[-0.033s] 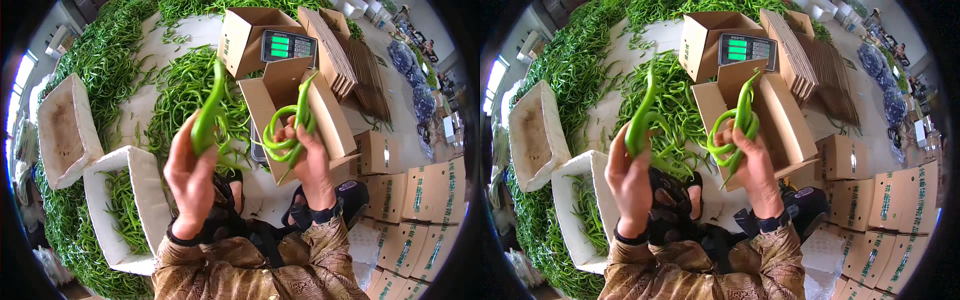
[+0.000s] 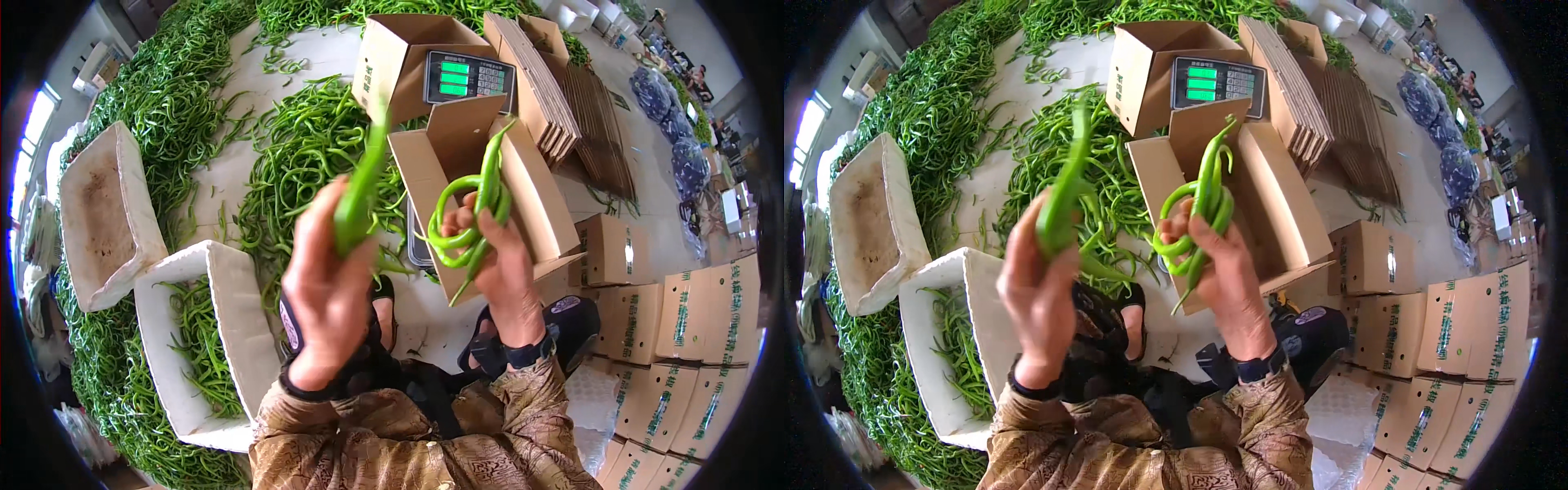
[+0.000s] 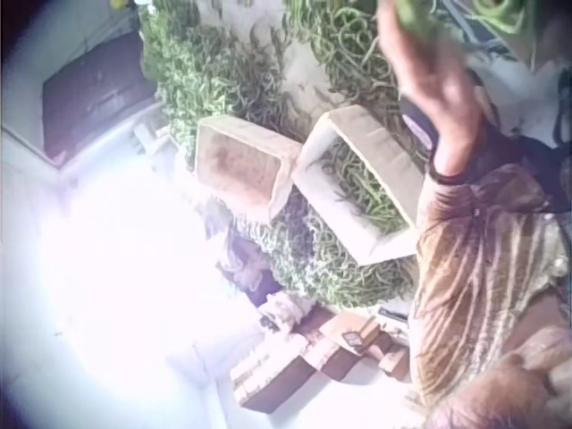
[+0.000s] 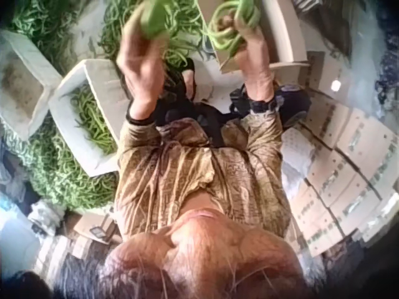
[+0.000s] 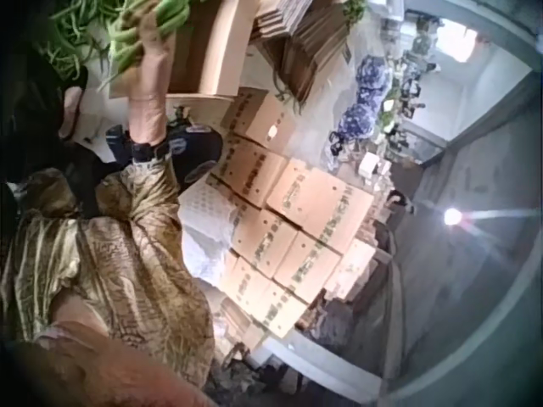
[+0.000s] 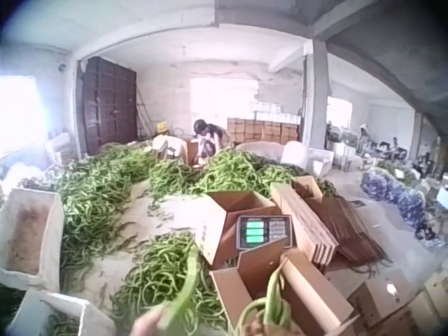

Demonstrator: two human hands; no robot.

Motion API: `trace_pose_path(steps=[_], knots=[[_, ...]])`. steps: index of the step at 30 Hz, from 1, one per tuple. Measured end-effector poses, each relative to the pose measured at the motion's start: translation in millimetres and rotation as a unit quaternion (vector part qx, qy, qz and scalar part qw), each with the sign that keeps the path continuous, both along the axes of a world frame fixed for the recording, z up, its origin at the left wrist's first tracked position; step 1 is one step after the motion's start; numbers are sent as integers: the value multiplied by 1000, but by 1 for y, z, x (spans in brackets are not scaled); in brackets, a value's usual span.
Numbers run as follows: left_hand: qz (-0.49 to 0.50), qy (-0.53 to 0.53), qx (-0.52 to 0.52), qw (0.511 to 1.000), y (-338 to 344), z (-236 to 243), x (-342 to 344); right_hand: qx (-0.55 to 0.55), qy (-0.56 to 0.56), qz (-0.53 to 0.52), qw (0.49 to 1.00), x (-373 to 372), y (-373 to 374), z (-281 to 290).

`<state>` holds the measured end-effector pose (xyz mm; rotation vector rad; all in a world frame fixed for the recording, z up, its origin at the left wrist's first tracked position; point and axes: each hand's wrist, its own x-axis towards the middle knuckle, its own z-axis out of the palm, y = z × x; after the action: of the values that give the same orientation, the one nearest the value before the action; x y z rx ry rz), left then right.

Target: Packing green chili peppers into boxes, weighing them on a scale, and sealing the boxes with tape.

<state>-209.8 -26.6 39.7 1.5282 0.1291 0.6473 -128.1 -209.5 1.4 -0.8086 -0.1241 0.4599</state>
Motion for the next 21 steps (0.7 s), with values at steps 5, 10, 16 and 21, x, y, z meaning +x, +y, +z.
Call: trace_pose_path(steps=[5,10,16,21], knots=[[-62,-82,299,949,-63,-27,21,47,-47,11,998,-18,5,1],[-51,-67,374,923,-78,-36,15,10,-35,-6,999,-23,-8,1],[-136,-89,226,961,-68,-10,-6,37,-23,1,999,4,-37,1],[-231,78,-80,966,-10,-4,-60,153,33,-26,987,23,-56,0]])
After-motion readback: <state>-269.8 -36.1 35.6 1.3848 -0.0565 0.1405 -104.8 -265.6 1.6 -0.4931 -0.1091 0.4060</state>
